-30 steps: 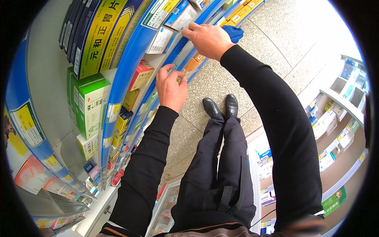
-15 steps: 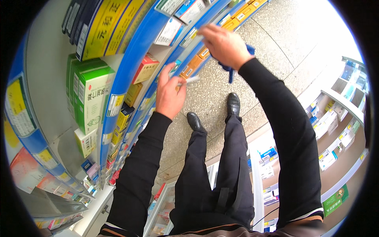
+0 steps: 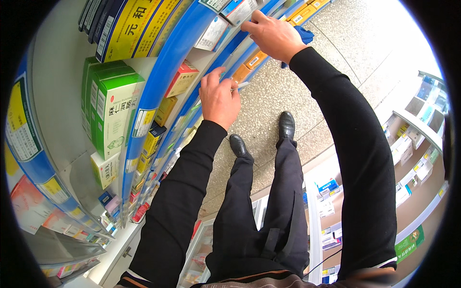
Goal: The person wipes the front edges of pharmacy shelves with a blue cloth, moving along the aisle and cleaning multiple sections. They occasionally pause to pick up and inspect small boxes before returning them to the shelves.
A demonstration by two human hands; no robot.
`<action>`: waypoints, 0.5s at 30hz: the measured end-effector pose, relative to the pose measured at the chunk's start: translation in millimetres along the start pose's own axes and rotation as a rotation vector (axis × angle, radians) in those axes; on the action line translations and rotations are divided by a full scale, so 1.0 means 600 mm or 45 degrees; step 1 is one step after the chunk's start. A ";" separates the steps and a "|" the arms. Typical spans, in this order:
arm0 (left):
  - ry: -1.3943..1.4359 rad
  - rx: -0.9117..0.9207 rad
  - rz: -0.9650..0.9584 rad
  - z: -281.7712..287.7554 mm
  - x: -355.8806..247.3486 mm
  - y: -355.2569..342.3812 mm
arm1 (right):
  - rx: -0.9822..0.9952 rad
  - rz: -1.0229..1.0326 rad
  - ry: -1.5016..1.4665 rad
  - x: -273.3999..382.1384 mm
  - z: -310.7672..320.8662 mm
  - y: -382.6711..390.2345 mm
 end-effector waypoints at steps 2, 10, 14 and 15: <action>0.003 -0.005 0.002 -0.001 -0.001 -0.002 | -0.034 0.048 0.038 0.001 0.000 -0.005; -0.002 -0.004 -0.013 0.000 0.002 -0.004 | -0.002 0.064 -0.360 -0.015 0.019 -0.011; 0.065 -0.085 -0.062 0.008 0.012 -0.007 | -0.258 0.051 -0.653 -0.016 0.028 0.022; 0.104 -0.114 -0.082 0.020 0.013 -0.007 | -0.208 0.001 -0.715 -0.010 0.031 0.042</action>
Point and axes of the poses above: each hand's wrist, its own y-axis away from the middle knuckle, its own z-axis out of the back of the hand, x = y × z, the point moved 1 cm from there along -y, towards the middle knuckle, and after that the axes turned 1 degree about -x, right-handed, at the moved point
